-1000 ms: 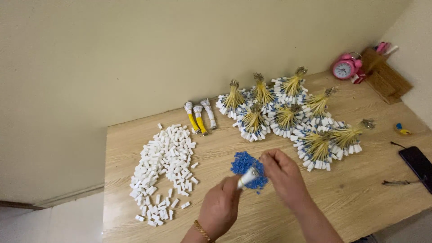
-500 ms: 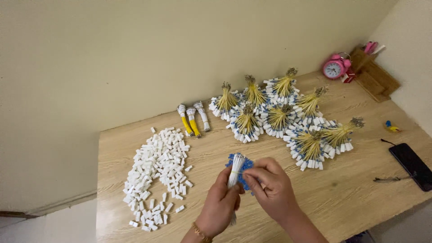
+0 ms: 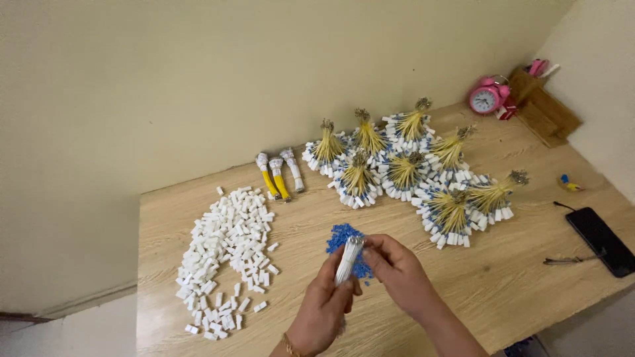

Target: Sorting and bundling small wire cable assemblies with white connectors on a wooden table

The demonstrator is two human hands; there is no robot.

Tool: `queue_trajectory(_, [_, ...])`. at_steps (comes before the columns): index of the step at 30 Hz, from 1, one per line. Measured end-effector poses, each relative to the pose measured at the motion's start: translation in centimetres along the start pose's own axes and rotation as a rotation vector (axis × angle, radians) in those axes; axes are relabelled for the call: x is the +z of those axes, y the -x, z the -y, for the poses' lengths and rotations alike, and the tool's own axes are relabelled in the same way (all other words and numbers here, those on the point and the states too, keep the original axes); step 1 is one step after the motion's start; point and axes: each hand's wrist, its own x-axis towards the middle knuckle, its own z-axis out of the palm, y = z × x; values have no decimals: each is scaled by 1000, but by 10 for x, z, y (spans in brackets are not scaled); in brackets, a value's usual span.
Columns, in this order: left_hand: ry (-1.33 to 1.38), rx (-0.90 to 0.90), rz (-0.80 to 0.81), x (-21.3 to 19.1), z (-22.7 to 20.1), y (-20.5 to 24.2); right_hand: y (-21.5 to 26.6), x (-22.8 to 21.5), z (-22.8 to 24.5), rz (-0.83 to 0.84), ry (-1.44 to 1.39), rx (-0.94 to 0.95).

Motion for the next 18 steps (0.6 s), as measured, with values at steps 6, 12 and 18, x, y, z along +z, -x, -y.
queue_trajectory(6, [246,27,6,-2,8,-8,12,16,24,-65,635,-559])
queue_trajectory(12, [-476,151,-148,-7,19,-13,30,30,42,-329,531,-812])
queue_trajectory(18, [-1050,-166,-17,-16,56,-11,0,-16,20,-300,-580,-161])
